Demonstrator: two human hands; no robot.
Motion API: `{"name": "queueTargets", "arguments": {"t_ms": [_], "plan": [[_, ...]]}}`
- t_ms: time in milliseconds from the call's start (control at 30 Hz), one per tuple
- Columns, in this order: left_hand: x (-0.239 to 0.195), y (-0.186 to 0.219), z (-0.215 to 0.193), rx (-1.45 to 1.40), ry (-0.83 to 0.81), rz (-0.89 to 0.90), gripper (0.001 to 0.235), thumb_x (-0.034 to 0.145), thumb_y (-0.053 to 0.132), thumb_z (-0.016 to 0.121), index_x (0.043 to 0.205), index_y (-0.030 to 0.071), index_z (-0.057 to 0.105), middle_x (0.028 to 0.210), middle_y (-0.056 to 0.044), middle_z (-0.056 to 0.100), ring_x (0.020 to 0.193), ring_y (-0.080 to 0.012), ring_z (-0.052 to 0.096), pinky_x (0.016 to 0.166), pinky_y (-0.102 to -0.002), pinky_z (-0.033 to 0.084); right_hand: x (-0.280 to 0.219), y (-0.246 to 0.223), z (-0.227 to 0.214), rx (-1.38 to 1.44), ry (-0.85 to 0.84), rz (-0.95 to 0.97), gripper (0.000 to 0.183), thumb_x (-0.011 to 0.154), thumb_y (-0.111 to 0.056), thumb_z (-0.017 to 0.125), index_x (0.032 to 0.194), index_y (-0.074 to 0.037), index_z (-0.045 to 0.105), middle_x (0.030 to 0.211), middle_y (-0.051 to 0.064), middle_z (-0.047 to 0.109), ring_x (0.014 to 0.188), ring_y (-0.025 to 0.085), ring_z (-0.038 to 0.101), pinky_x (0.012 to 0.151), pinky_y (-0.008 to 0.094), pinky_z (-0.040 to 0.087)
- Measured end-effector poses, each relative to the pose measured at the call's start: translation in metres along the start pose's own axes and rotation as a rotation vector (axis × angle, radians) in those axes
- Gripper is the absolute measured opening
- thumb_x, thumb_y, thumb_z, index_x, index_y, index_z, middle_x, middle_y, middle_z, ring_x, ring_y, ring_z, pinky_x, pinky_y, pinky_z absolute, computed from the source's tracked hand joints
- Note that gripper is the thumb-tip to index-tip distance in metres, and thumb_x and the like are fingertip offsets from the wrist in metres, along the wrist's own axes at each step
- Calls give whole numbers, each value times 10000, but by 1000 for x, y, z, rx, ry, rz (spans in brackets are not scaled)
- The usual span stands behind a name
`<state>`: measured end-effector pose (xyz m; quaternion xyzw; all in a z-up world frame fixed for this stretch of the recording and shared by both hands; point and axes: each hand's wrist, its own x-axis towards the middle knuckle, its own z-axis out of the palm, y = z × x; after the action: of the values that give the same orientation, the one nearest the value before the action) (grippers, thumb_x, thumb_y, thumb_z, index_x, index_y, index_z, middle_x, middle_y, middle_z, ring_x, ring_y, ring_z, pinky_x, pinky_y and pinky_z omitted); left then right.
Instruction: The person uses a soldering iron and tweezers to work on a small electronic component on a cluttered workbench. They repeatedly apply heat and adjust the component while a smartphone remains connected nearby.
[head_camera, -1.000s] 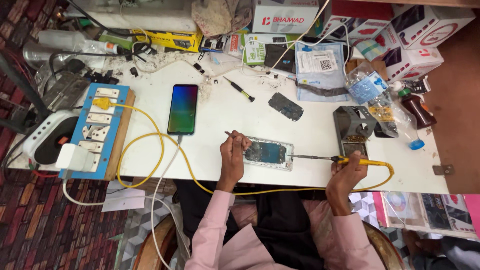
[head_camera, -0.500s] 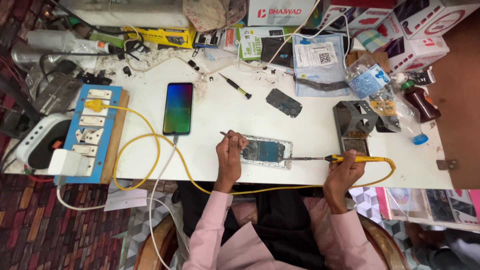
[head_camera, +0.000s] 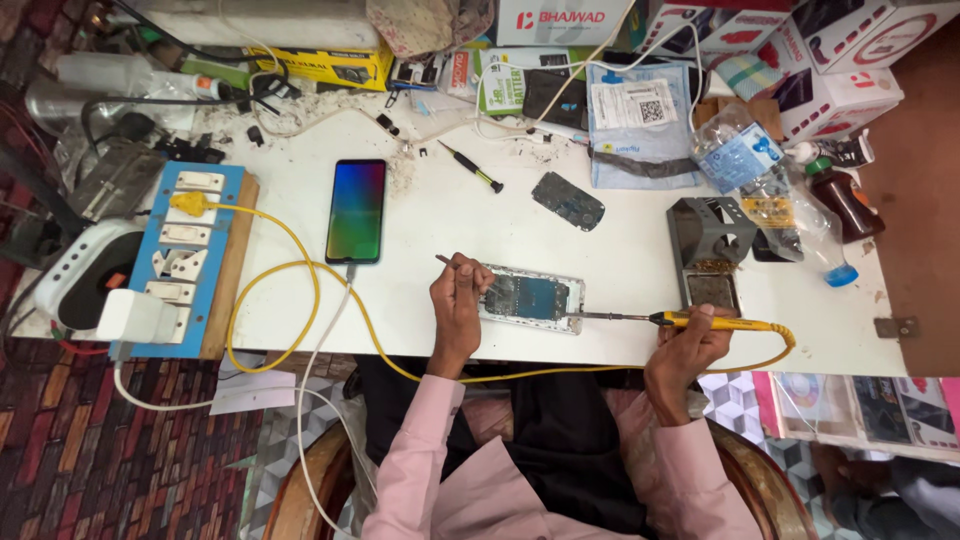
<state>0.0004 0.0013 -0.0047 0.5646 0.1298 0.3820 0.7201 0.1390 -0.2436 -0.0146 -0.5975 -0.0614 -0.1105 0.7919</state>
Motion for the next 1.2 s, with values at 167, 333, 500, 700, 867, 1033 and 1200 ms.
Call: {"name": "queueTargets", "arguments": {"t_ms": [167, 333, 500, 700, 867, 1033, 1200], "plan": [[3, -3, 0, -40, 87, -88, 482, 1083, 506, 444, 847, 87, 474, 752, -22, 500, 679, -81, 434, 584, -217, 349, -4, -3, -1, -115, -20, -30, 210, 1138, -211, 490, 1009, -55, 434, 780, 14, 482, 576, 84, 443, 494, 239, 397], [2, -1, 12, -155, 337, -192, 467, 1065, 498, 483, 844, 87, 491, 734, -21, 510, 668, -76, 493, 553, -197, 341, -4, -10, 6, -133, -2, -20, 222, 1140, -208, 484, 984, -60, 432, 766, 16, 492, 572, 84, 453, 488, 238, 389], [-8, 2, 28, -189, 495, -237, 448, 1083, 473, 473, 850, 91, 485, 736, -24, 516, 674, -87, 494, 582, -211, 361, -5, -11, 6, -122, -13, -54, 232, 1154, -221, 479, 989, -67, 424, 746, 6, 455, 565, 72, 412, 474, 241, 358], [-20, 6, 43, -172, 588, -222, 440, 1085, 474, 436, 860, 99, 482, 763, -14, 518, 689, -85, 488, 612, -221, 368, -5, -14, 8, -130, 2, -25, 243, 1157, -233, 478, 995, -64, 417, 756, -3, 450, 565, 72, 414, 476, 243, 373], [-14, 8, 45, -194, 519, -172, 403, 1106, 448, 407, 924, 98, 489, 784, -15, 528, 705, -84, 504, 658, -224, 420, -6, -16, 10, -96, 37, -16, 234, 1155, -245, 475, 1018, -63, 422, 763, 8, 471, 574, 73, 435, 484, 239, 379], [7, 8, 24, -106, 307, -66, 333, 1097, 412, 424, 996, 104, 501, 785, -17, 544, 660, -77, 461, 567, -229, 331, 0, -10, 9, 13, 55, 5, 234, 1144, -249, 487, 1026, -60, 419, 800, 30, 469, 534, 91, 418, 456, 260, 385], [5, 11, 18, 30, 90, -64, 375, 1123, 426, 380, 977, 100, 493, 774, -15, 554, 662, -61, 453, 578, -227, 350, 2, -9, 9, 6, 64, 42, 232, 1140, -262, 481, 1041, -65, 411, 786, 38, 465, 512, 98, 424, 437, 264, 381]]}}
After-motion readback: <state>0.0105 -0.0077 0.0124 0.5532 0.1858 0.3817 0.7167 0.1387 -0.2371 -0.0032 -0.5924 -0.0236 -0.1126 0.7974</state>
